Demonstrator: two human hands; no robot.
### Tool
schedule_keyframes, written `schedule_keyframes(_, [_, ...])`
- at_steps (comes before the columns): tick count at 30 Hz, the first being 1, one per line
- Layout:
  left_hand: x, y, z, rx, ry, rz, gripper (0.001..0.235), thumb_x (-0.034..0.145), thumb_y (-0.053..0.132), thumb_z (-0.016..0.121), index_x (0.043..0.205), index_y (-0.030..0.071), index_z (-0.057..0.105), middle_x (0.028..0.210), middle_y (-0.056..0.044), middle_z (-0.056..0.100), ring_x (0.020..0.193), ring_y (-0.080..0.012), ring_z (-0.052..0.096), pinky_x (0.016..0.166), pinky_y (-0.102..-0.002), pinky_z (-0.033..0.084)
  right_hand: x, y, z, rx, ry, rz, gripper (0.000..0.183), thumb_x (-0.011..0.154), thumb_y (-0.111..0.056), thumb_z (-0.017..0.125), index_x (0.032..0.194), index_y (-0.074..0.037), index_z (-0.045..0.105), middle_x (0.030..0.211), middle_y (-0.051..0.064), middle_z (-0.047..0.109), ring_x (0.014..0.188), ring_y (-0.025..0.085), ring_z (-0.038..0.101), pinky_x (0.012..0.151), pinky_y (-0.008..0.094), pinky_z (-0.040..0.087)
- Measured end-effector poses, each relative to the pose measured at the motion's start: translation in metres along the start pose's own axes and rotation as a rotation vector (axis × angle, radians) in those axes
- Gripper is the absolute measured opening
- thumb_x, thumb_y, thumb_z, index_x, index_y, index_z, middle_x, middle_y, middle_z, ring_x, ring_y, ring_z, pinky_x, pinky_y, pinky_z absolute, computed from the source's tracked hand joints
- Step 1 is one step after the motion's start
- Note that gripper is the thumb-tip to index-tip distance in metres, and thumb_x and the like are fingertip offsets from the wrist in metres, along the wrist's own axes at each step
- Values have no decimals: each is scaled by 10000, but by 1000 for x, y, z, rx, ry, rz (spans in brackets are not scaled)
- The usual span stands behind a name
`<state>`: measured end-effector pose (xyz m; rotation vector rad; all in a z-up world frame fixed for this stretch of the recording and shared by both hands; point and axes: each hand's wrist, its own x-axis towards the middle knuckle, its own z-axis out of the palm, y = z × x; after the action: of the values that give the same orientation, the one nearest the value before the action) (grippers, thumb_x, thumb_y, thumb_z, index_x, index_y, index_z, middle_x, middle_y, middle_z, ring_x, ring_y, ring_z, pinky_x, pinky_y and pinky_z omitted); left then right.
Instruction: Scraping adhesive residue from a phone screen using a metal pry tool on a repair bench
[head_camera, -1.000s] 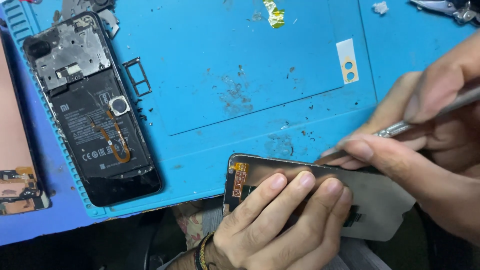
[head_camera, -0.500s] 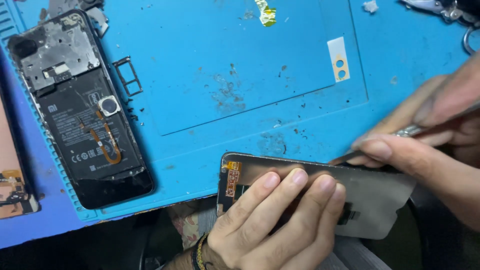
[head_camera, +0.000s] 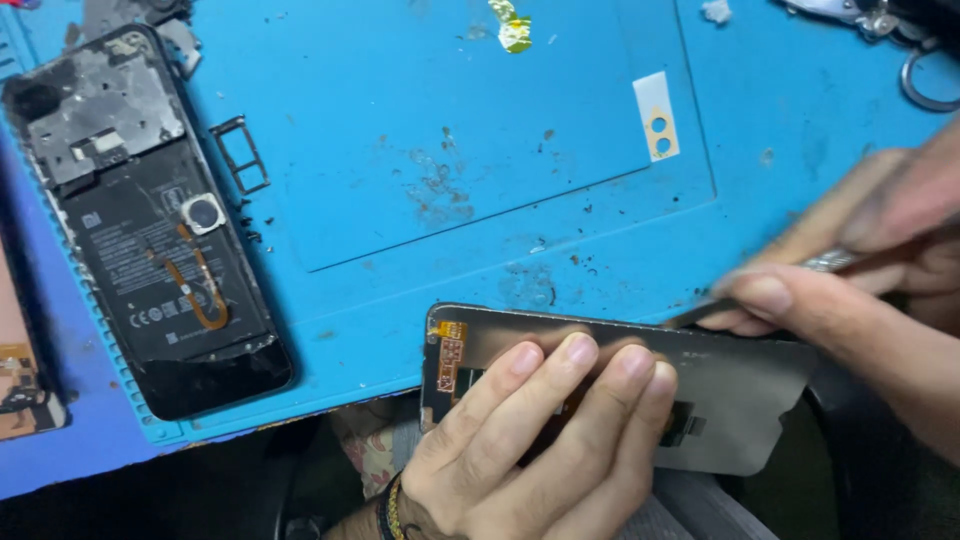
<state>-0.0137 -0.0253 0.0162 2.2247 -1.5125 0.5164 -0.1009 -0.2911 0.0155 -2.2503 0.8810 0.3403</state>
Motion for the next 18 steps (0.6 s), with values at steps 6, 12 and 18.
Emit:
schedule_keyframes(6, [0, -3, -3, 3, 2, -6, 100, 1123, 289, 791, 1220, 294, 815, 1278, 121, 755, 1200, -75, 719, 1093, -250, 537, -7, -29, 8, 104, 58, -71, 209, 889, -197, 784, 800, -8, 786, 651, 123, 726, 500, 196, 652, 448, 301, 486])
schedule_keyframes(12, [-2, -5, -1, 31, 6, 34, 113, 1139, 291, 761, 1246, 304, 795, 1301, 128, 736, 1211, -62, 714, 1100, -236, 532, -12, -32, 10, 147, 51, 100, 206, 910, -154, 778, 819, 26, 821, 670, 173, 769, 548, 235, 698, 511, 327, 517])
schedule_keyframes(18, [-1, -3, 0, 11, 7, 7, 109, 1137, 299, 758, 1237, 305, 801, 1289, 133, 743, 1212, -65, 709, 1099, -240, 534, -14, -41, 15, 201, 47, 281, 212, 932, -105, 770, 839, 64, 858, 691, 227, 816, 600, 278, 747, 580, 356, 551])
